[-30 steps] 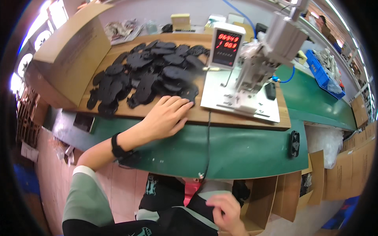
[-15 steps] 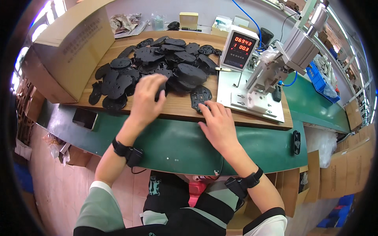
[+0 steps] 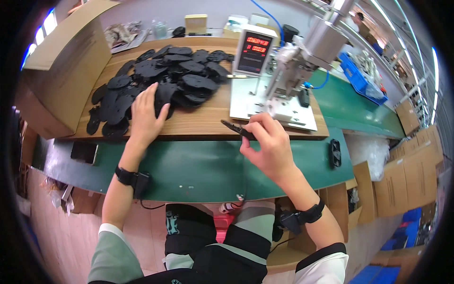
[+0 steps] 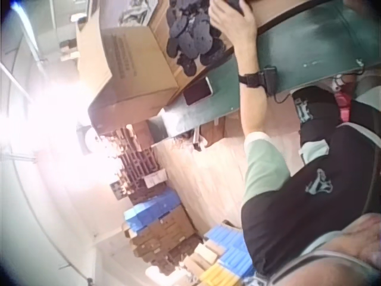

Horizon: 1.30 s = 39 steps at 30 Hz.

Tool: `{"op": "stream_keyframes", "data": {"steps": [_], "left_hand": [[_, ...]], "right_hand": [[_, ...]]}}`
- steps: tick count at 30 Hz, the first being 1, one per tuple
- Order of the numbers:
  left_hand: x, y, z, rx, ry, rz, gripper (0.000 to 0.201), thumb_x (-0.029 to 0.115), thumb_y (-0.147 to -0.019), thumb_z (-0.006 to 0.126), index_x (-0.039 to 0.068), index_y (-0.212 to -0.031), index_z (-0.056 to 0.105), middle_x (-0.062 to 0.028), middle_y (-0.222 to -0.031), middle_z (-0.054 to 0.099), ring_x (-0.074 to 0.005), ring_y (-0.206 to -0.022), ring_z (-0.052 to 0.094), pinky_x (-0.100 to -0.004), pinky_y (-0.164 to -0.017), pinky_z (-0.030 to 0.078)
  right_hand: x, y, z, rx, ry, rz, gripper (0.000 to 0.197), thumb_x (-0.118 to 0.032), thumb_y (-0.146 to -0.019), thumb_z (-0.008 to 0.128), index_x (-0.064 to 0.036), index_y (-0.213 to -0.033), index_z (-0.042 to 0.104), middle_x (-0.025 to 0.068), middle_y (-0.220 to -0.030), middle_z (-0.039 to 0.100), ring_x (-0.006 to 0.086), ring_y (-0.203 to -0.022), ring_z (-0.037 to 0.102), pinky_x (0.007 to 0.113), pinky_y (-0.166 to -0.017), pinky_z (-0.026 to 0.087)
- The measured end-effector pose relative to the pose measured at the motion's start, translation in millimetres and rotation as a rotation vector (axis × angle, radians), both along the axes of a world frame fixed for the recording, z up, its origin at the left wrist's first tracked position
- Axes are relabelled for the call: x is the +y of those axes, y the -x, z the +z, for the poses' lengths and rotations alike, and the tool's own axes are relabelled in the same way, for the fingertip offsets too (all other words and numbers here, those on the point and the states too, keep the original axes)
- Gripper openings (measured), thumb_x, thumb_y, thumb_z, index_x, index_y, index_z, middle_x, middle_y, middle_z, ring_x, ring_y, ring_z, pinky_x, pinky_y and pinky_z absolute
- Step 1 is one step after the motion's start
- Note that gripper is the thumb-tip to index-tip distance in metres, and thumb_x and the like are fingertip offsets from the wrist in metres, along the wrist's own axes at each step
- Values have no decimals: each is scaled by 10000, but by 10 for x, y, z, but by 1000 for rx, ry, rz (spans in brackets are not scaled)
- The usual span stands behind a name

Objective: Manually assembling small black plastic components by placing them into a pneumatic press jig for joining.

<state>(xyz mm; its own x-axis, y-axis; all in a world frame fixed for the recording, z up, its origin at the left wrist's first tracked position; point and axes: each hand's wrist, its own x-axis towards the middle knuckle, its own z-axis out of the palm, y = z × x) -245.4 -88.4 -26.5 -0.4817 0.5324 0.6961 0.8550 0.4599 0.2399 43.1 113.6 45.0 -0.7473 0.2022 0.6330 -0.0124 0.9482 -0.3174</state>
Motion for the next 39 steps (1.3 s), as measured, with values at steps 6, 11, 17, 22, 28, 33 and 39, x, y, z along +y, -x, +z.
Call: {"op": "stream_keyframes", "data": {"steps": [6,11,17,22,28,33,39], "left_hand": [[92,-10,38,123,169,74,744,302,-958,735,28,-1574,421,-158,-1424,601,-316,-1371,511,-581,-1300,154],[143,59,293,-127,117,-18,761,194,-854,793,44,-1527,469,-167,-1322,644,-337,-1285,579,-502,-1199,357],[58,207,86,-162,39,-46,737,175,-872,767,66,-1538,472,-209,-1456,576,-382,-1378,538,-481,-1188,380],[-25,227,-35,-75,126,-12,728,237,-910,769,92,-1554,463,-169,-1448,599,-317,-1399,540,-550,-1282,196],[-47,209,101,-196,-122,-159,463,84,-902,754,61,-1341,609,-116,-1115,654,-322,-1129,654,-454,-1074,480],[-80,174,93,-202,-269,-164,178,-35,-914,699,3,-1088,692,-121,-1012,663,-252,-913,692,-341,-842,557],[-83,330,159,81,-388,-109,146,-20,-944,710,4,-1087,695,-125,-1024,687,-260,-958,694,-342,-897,537]], "right_hand": [[419,-544,284,-7,-134,-96,230,29,-753,798,-42,-944,691,95,-1270,716,339,-1068,684,412,-951,547],[656,-794,275,1,-230,-223,217,37,-780,777,-48,-935,652,57,-1201,760,294,-1061,696,403,-919,497],[893,-514,57,-27,-336,-224,232,40,-760,756,-60,-944,657,25,-1133,760,242,-1044,697,392,-927,478],[1010,-388,-50,-65,-330,-210,256,32,-743,773,-76,-945,660,22,-1114,757,245,-1053,692,402,-940,469],[1026,-433,22,-189,-148,-245,396,36,-732,771,-81,-1105,709,82,-1152,757,309,-1094,674,441,-977,475],[1054,-402,-33,-238,-175,-170,451,42,-744,737,-38,-1188,736,127,-1192,748,356,-1082,649,461,-1028,486],[1051,-375,-32,-270,-253,-177,447,-8,-728,774,-27,-1174,743,137,-1079,742,352,-1037,629,464,-957,494]]}}
